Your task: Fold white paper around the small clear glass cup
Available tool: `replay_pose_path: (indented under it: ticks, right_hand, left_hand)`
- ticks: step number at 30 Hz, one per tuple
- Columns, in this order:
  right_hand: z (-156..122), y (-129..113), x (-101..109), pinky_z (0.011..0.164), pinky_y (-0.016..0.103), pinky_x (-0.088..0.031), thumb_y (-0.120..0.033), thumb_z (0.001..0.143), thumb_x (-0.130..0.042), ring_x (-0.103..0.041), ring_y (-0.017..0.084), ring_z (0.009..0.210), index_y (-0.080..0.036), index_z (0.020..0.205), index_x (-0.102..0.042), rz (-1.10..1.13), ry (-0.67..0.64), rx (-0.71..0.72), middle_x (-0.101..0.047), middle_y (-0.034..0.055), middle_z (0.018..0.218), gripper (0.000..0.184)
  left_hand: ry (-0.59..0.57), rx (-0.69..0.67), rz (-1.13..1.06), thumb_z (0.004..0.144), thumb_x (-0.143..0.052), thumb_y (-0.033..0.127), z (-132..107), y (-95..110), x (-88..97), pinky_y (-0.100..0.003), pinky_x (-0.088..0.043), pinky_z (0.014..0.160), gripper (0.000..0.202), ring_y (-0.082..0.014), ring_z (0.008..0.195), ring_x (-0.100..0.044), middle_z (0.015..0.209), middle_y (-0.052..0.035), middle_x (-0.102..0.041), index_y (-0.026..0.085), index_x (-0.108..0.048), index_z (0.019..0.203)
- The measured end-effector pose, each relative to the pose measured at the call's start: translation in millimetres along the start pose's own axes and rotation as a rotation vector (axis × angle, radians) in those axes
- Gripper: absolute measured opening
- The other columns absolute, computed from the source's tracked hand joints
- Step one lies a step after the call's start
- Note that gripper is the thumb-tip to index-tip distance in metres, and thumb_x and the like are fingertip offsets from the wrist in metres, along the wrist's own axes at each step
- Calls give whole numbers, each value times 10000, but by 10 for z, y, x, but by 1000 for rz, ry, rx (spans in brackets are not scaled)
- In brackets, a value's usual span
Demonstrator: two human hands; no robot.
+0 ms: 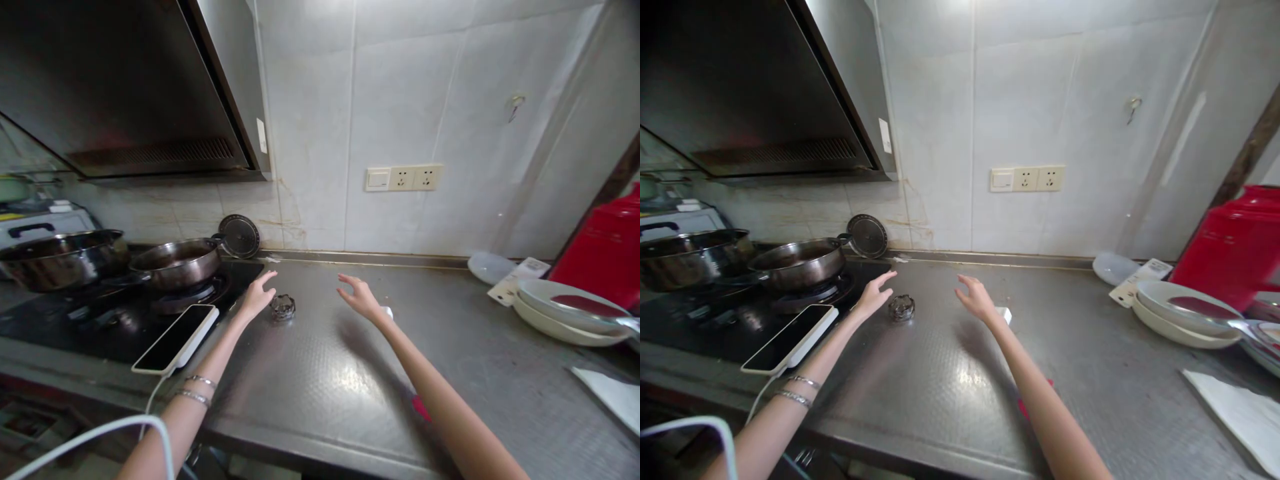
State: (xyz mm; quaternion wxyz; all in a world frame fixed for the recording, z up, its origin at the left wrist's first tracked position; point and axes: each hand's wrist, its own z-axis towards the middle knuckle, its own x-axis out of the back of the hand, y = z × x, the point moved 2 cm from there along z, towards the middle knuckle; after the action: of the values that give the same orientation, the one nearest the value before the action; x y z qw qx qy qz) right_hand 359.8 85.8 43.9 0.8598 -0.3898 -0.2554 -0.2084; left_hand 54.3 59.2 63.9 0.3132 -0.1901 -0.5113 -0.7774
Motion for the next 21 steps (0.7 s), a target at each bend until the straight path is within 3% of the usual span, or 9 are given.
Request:
replay_pose_path:
  ticks: [3, 6, 9, 13, 15, 17, 21]
  right_hand:
    - [-176, 273, 415, 1007, 429, -413, -276, 786, -565, -582, 265, 1130, -150, 1133, -638, -67, 56, -57, -649, 132, 1174, 377]
    - [-390, 511, 684, 999, 430, -423, -300, 771, -582, -593, 270, 1119, -162, 1120, -648, -87, 60, -155, -657, 125, 1163, 381]
    - [-605, 667, 797, 991, 441, -427, -327, 759, -607, -603, 278, 1104, -155, 1154, -629, -77, 8, -226, -659, 130, 1158, 432]
    - [-834, 780, 798, 1012, 424, -409, -394, 752, -638, -580, 272, 1139, -148, 1258, -552, -52, -71, -259, -632, 135, 1206, 569]
    - [-898, 837, 775, 1019, 415, -403, -435, 781, -606, -565, 266, 1160, -135, 1293, -517, -56, -98, -246, -605, 141, 1246, 601]
    - [-924, 909, 754, 1030, 410, -392, -424, 862, -492, -539, 250, 1193, -139, 1285, -525, -97, -94, -234, -584, 134, 1277, 511]
    - [-910, 1064, 706, 1061, 423, -348, -218, 900, -354, -510, 241, 1225, -128, 1193, -601, -259, -53, -259, -594, 154, 1255, 393]
  left_hand:
    - [40, -85, -11, 705, -457, 114, 6, 360, -285, -342, -310, 1119, 458, -183, 1297, -437, 1301, -61, -573, 160, -618, 1132]
    - [-137, -133, -1, 702, -472, 91, -83, 693, -782, -361, -295, 1131, 437, -202, 1287, -450, 1300, -55, -576, 166, -639, 1098]
    - [-358, -169, 34, 718, -508, 122, -213, 911, -1370, -376, -296, 1127, 435, -220, 1311, -419, 1365, -92, -510, 153, -628, 1135]
    - [-476, -245, 116, 828, -471, 274, -313, 1042, -1958, -389, -246, 1142, 496, -235, 1370, -319, 1447, -134, -395, 124, -502, 1300]
    - [-492, -263, 182, 885, -396, 362, -316, 1051, -2108, -427, -205, 1147, 538, -260, 1401, -236, 1481, -153, -327, 107, -433, 1356]
    - [-485, -254, 259, 916, -321, 389, -297, 1022, -2177, -478, -159, 1146, 543, -278, 1414, -186, 1498, -152, -291, 118, -398, 1380]
    - [-464, -227, 370, 927, -261, 289, -253, 914, -2206, -511, -159, 1131, 484, -264, 1405, -224, 1490, -134, -320, 154, -425, 1362]
